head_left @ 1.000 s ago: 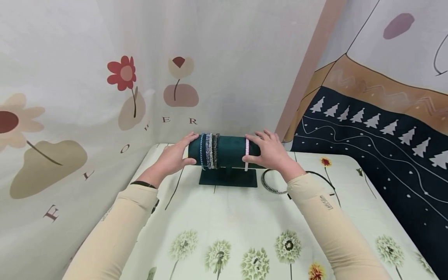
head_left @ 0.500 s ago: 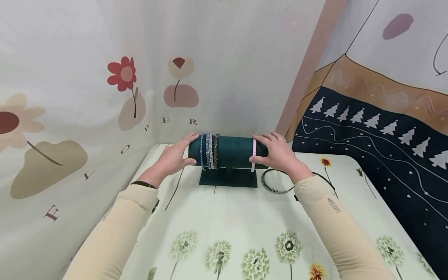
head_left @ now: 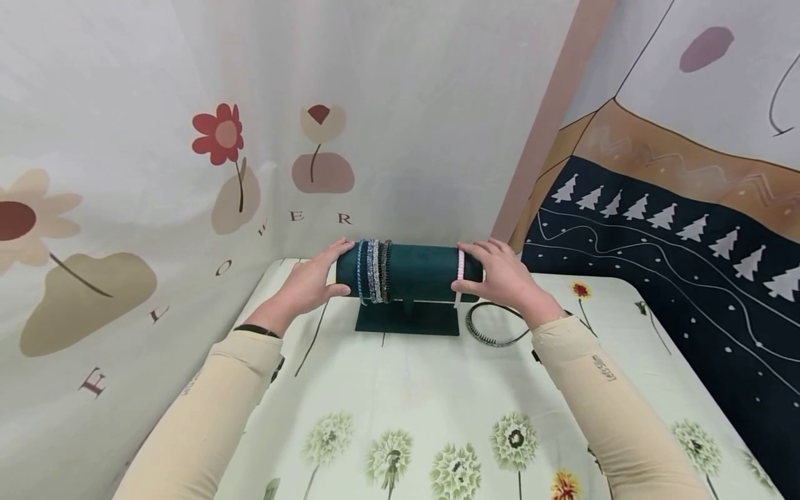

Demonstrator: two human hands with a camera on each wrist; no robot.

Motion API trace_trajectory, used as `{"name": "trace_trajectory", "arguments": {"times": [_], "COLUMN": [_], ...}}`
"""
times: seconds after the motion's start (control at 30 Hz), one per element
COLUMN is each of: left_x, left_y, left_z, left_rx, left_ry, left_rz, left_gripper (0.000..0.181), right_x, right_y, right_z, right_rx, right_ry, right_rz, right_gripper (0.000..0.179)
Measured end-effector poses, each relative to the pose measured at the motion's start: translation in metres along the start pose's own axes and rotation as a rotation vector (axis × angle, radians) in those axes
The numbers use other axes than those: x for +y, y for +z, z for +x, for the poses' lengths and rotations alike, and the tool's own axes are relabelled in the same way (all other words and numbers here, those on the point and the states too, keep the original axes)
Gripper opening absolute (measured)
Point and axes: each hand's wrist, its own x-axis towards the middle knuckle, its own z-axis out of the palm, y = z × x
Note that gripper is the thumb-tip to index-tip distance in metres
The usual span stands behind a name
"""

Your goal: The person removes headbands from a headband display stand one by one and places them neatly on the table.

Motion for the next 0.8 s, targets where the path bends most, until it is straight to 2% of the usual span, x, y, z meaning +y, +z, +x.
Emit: {"name": "trace_trajectory", "arguments": {"times": [0.3,0.57,0.8], "left_x": [0.000,0.001,0.003], "left_y": [0.000,0.001,0.000], "left_z": [0.000,0.000,-0.002], "left_rx": [0.007,0.004,0.007], "left_ry": [-0.004,-0.005,-0.006], "left_rz": [0.005,0.003,0.011], "left_gripper": [0.096,0.096,0.096], "right_x": [0.008,0.016,0.018], "right_y": [0.000,0.007,0.009], "right_z": [-0.002,-0.003,-0.003], "right_rx": [0.000,-0.037,0.012], "right_ry": [-0.031,-0.016,-0.004], "right_rz": [0.067,0.092,0.137], "right_gripper": [0.091,0.112,0.109]}}
